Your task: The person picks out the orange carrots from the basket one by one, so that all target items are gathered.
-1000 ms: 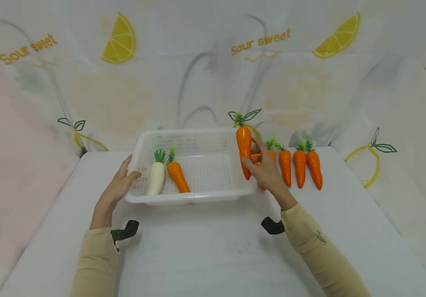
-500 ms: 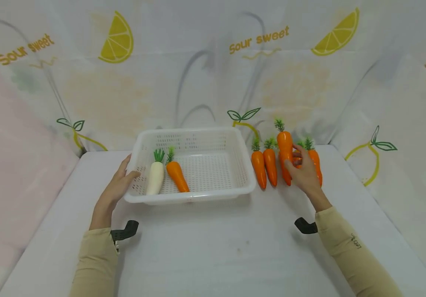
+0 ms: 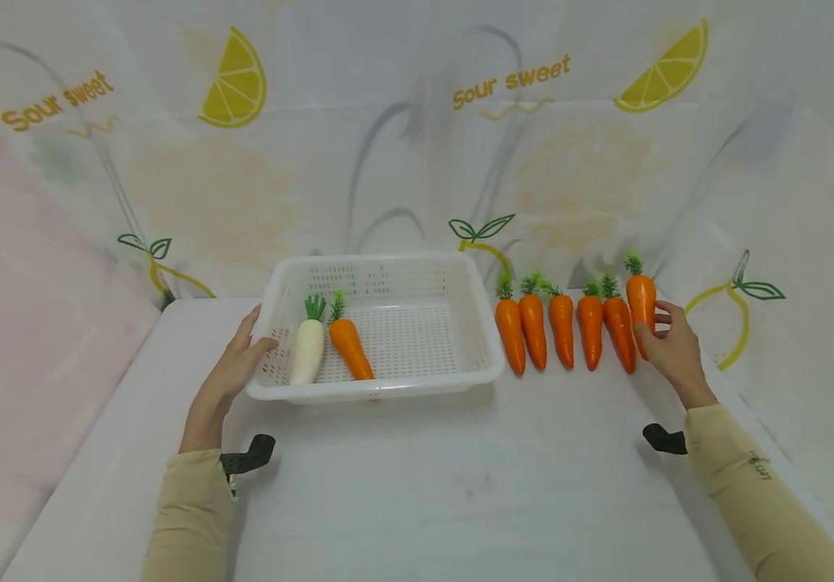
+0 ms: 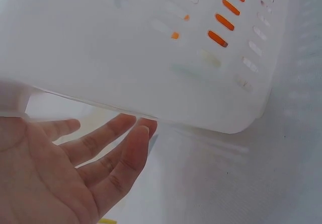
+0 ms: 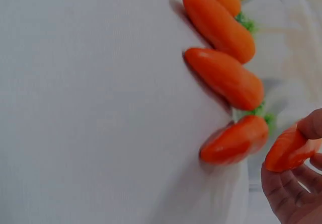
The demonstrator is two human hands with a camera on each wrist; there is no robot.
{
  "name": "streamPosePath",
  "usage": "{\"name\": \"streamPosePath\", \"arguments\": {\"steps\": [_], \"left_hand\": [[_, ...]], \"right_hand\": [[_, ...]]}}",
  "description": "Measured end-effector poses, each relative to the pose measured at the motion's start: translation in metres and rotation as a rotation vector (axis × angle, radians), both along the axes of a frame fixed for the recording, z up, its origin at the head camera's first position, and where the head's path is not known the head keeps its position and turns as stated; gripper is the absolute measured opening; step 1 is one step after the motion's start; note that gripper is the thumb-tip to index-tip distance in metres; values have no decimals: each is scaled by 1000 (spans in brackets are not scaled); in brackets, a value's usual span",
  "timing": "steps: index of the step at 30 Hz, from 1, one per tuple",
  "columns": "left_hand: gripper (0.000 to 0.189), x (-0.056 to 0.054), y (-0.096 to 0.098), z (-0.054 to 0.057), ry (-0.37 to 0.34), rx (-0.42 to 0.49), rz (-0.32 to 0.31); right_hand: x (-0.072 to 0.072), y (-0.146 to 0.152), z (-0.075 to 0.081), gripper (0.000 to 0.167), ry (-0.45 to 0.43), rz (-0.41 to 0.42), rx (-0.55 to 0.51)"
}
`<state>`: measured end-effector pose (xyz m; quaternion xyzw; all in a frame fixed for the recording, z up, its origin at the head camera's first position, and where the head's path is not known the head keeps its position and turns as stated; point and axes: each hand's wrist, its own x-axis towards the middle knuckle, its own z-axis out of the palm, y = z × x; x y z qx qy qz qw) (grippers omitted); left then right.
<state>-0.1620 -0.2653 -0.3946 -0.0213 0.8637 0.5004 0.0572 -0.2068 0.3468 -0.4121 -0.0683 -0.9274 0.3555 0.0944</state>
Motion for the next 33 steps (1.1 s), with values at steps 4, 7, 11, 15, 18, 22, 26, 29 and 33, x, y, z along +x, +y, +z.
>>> {"name": "streamPosePath", "arguments": {"steps": [4, 7, 11, 15, 18, 22, 26, 29, 33], "left_hand": [[70, 1, 0, -1, -11, 3, 4], [70, 2, -1, -2, -15, 3, 5], [70, 2, -1, -2, -3, 5, 10], [70, 1, -1, -4, 11, 9, 15], [69, 1, -1, -3, 15, 10, 12], [69, 2, -1, -3, 10, 12, 11], [69, 2, 0, -4, 9, 23, 14], [69, 0, 1, -5, 20, 22, 14], [69, -1, 0, -4, 31, 8, 16]], "right_hand": [[-1, 14, -6, 65, -35, -6, 51], [-2, 21, -11, 65, -53, -6, 86], [-5, 26, -17, 64, -71, -17, 123], [-6, 29, -22, 62, -70, -24, 140], [-7, 30, -24, 61, -61, -25, 139], [-8, 29, -25, 59, -59, -22, 137], [-11, 27, -25, 60, -75, -21, 139], [-12, 26, -25, 60, -81, -24, 145], [-14, 25, -26, 58, -71, -13, 153]]}}
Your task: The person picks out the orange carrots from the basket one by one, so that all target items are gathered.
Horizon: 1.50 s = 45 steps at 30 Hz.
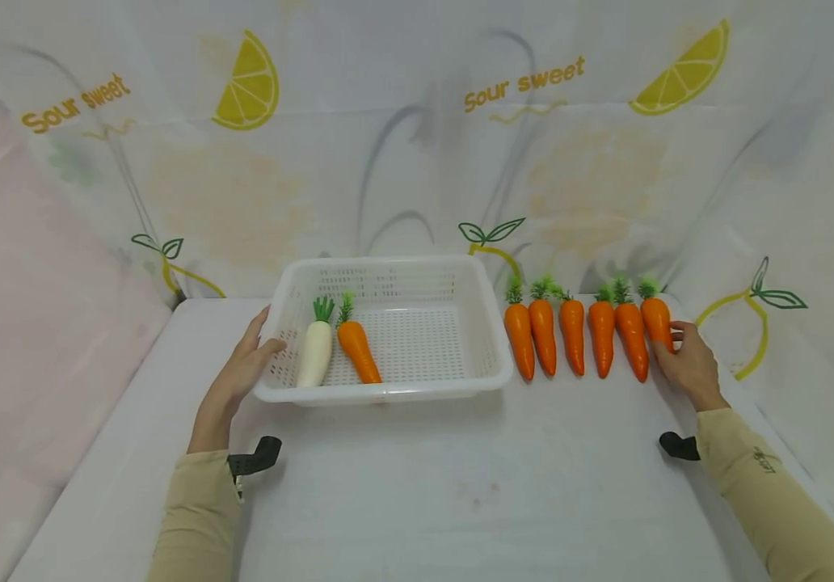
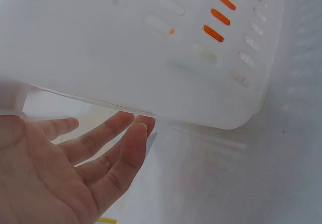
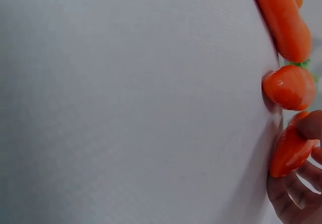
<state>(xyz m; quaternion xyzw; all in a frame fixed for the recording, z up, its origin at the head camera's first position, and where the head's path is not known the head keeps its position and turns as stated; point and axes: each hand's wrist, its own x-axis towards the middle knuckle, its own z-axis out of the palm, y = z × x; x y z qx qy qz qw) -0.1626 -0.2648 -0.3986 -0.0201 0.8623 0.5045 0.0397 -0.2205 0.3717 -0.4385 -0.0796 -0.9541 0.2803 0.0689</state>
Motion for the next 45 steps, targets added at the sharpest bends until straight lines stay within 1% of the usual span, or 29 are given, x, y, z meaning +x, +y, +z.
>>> {"name": "streamPosePath", "arguments": {"steps": [6, 12, 18, 20, 22, 25, 28, 31, 36, 39, 42, 43, 45], "left_hand": [[69, 2, -1, 0, -4, 4, 4], [69, 4, -2, 0, -6, 2, 13], [69, 6, -4, 0, -13, 9, 5], [68, 5, -4, 1, -20, 11, 4], [68, 5, -4, 1, -28, 15, 3], [68, 4, -4, 2, -33, 14, -1], [69, 4, -4, 3, -30, 9, -2], [69, 4, -4, 4, -29, 7, -4], [69, 4, -3, 2, -25, 13, -6], [70, 4, -3, 2, -16, 23, -7], [69, 3, -2, 2, -6, 33, -12], [69, 3, -1, 3, -5, 35, -12], [69, 3, 0, 3, -4, 33, -12]], "right_hand": [[0, -1, -2, 56, 13, 12, 24], [-1, -4, -3, 56, -9, 21, 22], [1, -8, 2, 56, -13, 29, 19], [1, -10, 5, 54, 0, -6, 11], [2, -12, 8, 53, 19, -60, -4], [0, -18, 13, 49, 94, -149, -44], [-3, -31, 19, 47, 163, -160, -96], [-4, -50, 27, 44, 220, -115, -157], [-4, -88, 45, 43, 250, -25, -240], [-4, -113, 56, 42, 295, 52, -280], [-1, -136, 63, 39, 325, 130, -310], [1, -144, 65, 39, 325, 157, -326], [5, -158, 69, 40, 292, 193, -351]]}}
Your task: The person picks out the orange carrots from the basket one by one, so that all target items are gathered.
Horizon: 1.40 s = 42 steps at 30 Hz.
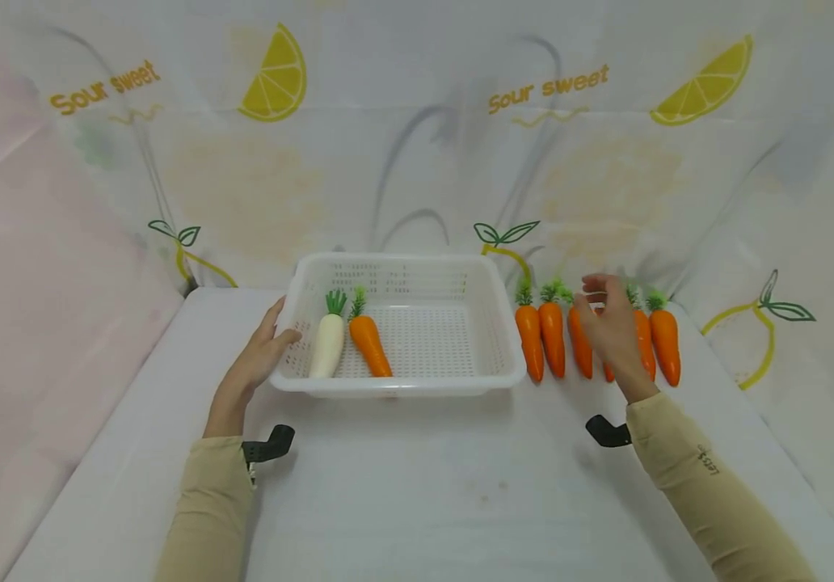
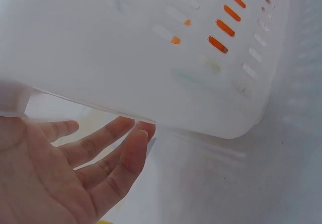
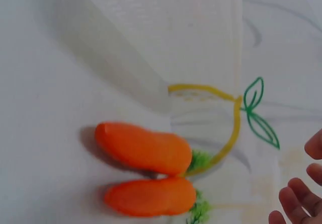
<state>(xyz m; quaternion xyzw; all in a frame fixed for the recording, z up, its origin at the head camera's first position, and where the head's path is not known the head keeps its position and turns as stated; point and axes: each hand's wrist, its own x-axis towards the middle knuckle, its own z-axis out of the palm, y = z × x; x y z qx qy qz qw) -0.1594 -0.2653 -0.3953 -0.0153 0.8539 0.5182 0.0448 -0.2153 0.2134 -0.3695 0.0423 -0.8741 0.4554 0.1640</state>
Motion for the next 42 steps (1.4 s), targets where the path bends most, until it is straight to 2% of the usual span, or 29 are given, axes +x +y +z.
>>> {"name": "streamPosePath", "arguments": {"steps": [4, 11, 16, 22, 30, 36, 42], "left_hand": [[69, -2, 3, 0, -4, -10, -4], [70, -4, 1, -1, -11, -8, -16], [70, -4, 1, -5, -18, 0, -13], [70, -6, 7, -9, -22, 8, -24], [70, -8, 9, -8, -22, 5, -17], [70, -8, 4, -8, -14, -3, -24], [70, -6, 1, -6, -10, 17, -16]], "right_hand": [[3, -22, 4, 39, -21, 68, -47], [6, -61, 5, 33, -20, 160, -63], [12, -89, 3, 35, -50, 319, -59], [21, -117, 2, 38, -135, 473, 80], [23, -161, -2, 42, -230, 539, 207], [17, -195, -12, 56, -378, 629, 381], [8, -223, -21, 69, -447, 622, 544]]}}
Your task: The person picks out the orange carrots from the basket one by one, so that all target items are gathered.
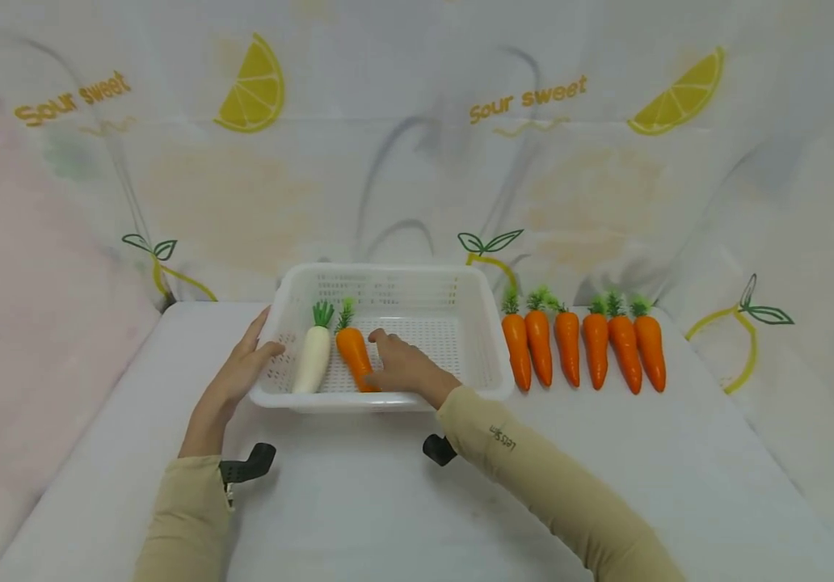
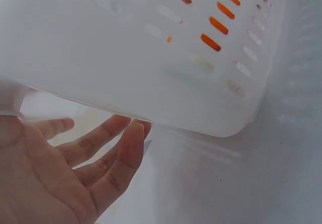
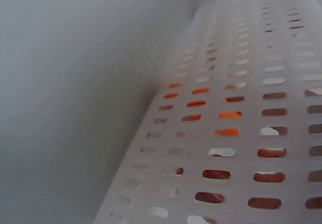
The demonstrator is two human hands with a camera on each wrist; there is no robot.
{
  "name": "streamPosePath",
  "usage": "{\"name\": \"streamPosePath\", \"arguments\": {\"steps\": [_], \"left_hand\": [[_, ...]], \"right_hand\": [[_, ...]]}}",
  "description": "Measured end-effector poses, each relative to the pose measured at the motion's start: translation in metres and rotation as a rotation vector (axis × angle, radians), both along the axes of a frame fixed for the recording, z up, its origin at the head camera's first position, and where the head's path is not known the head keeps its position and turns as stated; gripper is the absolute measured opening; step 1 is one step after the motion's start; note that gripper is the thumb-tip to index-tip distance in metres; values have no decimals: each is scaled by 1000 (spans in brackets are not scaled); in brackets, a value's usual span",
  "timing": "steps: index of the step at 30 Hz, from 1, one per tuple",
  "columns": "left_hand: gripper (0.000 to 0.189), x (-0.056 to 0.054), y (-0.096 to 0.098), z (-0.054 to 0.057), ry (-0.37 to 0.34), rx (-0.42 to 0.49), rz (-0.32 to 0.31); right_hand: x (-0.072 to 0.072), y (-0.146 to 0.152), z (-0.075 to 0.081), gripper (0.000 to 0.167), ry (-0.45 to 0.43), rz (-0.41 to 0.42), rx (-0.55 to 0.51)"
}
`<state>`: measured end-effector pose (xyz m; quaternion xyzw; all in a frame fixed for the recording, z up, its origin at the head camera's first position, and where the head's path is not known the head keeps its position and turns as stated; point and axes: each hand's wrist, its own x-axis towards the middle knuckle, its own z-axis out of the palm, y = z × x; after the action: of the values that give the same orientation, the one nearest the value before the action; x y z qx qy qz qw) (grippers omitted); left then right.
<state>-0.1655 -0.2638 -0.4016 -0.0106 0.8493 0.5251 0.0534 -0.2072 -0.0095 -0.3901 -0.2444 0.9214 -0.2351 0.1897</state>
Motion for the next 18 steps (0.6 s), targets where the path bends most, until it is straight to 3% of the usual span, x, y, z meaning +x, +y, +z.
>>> {"name": "streamPosePath", "arguments": {"steps": [5, 9, 18], "left_hand": [[71, 4, -2, 3, -10, 11, 7], [71, 5, -3, 3, -5, 7, 12], [71, 5, -2, 4, -7, 19, 39]], "right_hand": [[0, -19, -5, 82, 14, 49, 95], [3, -25, -3, 83, 55, 71, 132], [2, -22, -3, 75, 82, 53, 97]]}}
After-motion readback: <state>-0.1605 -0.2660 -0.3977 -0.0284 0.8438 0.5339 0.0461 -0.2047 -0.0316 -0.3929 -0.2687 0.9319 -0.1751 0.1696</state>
